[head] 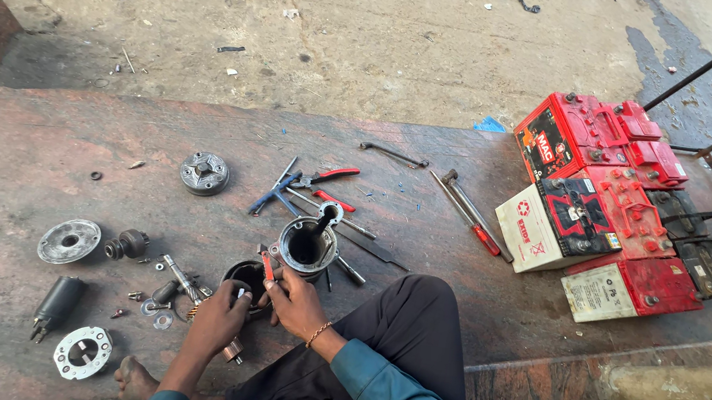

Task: The person sits on the ground repairing a starter motor. They hold the red housing and armature, use a screwdriver to work inside the housing, fit the end cap and brushes onto the assembly, and repeatedly align and press the components together by hand while other parts and tools lie on the step beside them.

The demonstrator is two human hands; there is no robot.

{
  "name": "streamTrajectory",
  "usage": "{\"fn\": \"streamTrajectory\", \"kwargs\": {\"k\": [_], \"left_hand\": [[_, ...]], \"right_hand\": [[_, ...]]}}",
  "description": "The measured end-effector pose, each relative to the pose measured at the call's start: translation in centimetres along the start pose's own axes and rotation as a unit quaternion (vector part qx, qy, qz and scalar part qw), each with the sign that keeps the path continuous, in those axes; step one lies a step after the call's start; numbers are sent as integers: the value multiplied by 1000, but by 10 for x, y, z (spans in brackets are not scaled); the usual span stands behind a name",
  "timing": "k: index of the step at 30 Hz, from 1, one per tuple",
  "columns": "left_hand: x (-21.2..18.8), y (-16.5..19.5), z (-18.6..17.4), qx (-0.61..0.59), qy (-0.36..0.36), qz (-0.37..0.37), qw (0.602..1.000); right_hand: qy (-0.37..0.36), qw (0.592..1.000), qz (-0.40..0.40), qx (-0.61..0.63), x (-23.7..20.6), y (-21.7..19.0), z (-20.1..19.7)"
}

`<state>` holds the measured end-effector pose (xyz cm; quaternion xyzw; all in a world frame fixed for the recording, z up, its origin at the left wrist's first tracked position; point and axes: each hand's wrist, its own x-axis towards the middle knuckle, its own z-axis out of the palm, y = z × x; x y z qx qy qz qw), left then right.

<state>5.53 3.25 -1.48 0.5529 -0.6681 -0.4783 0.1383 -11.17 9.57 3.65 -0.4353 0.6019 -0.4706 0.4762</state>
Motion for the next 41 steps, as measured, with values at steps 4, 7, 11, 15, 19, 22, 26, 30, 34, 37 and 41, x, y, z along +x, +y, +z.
{"fn": "streamTrajectory", "kwargs": {"k": [4, 7, 11, 15, 19, 22, 26, 30, 34, 37, 41], "left_hand": [[-3, 1, -3, -65, -52, -50, 995], [-4, 1, -5, -146, -102, -89, 980], [-4, 0, -7, -195, -147, -89, 966], [-4, -1, -8, -98, -125, -69, 985], [-1, -5, -6, 1, -94, -31, 995], [0, -8, -1, 107, -43, 63, 991], [-1, -17, 6, 133, 13, 142, 981], [-1, -18, 5, 54, 15, 87, 995], [-4, -16, 11, 10, 20, 43, 999], [-3, -20, 13, -57, -9, 27, 998], [-2, -30, 18, -215, -82, 12, 973]], "right_hand": [[-5, 1000, 14, -11, 0, 1, -1], [-4, 999, 29, -24, -1, 3, -1], [-2, 999, 31, -21, 0, 5, -4], [4, 1000, 23, -12, 2, 6, -7], [11, 1000, 13, -6, 2, 11, -7], [13, 1000, 13, -15, 3, 19, -9], [25, 997, -10, -69, 9, 39, -6], [8, 1000, 13, 7, 9, 47, -5], [-35, 998, 19, -43, -7, 30, -7], [-42, 988, -34, -141, -18, 10, -5], [-42, 971, -75, -224, -22, -13, 2]]}}
